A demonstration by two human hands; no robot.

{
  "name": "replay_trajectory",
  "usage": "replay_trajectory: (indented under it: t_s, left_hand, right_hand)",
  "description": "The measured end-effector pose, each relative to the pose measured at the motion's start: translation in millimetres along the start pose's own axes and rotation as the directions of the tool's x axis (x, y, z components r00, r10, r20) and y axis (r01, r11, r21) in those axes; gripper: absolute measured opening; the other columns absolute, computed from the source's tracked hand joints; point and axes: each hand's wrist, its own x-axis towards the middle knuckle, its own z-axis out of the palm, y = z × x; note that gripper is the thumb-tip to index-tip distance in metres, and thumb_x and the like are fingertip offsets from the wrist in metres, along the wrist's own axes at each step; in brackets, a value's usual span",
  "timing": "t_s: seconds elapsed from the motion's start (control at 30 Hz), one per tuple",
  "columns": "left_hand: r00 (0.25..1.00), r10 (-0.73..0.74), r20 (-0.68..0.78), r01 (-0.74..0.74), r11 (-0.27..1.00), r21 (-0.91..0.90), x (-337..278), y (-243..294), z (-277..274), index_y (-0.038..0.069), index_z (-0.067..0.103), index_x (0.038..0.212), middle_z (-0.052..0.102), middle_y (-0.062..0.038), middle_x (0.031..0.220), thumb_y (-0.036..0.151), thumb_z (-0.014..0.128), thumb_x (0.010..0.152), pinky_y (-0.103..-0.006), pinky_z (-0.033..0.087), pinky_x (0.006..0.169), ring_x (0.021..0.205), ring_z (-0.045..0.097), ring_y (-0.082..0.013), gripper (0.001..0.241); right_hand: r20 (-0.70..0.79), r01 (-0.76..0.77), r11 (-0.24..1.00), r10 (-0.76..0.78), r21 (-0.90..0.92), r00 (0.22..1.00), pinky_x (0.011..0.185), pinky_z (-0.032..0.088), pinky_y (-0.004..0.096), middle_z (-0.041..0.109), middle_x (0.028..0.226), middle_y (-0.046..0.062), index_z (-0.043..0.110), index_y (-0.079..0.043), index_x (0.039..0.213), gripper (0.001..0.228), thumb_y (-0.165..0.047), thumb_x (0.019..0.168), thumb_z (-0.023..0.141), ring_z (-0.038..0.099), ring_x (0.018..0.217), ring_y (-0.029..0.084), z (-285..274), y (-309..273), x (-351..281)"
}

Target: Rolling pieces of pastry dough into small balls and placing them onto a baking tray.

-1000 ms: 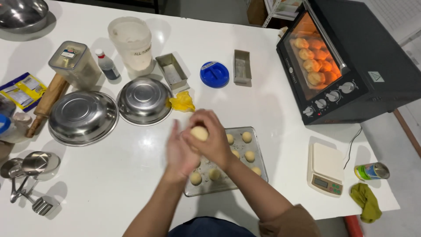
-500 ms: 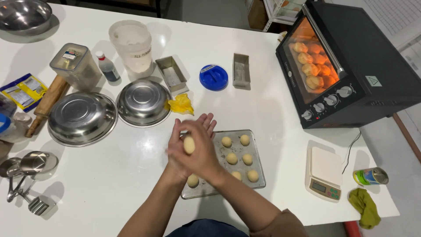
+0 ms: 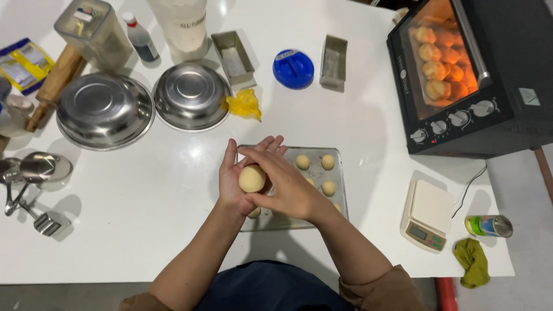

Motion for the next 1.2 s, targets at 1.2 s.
replay_trajectory:
  t_s: [1.2]
  left_hand:
    - [0.904, 0.187, -0.384, -0.113, 0.972, 0.206, 5.8, 8.4, -151.5, -0.005, 0.027, 0.156, 0.034, -0.019, 0.165, 0.063, 0.031, 0.099, -0.0439, 0.022, 0.124, 0.153, 0.029, -0.034, 0.089]
  right_hand:
    - [-0.388, -0.594, 0.781, 0.496, -0.192, 0.777, 0.097, 0.047, 0.049, 0.055, 0.111, 0.018, 0.066, -0.014, 0.107, 0.04, -0.011, 0.07, 0.08, 0.054, 0.112, 0.041, 131.6, 438.8, -74.4]
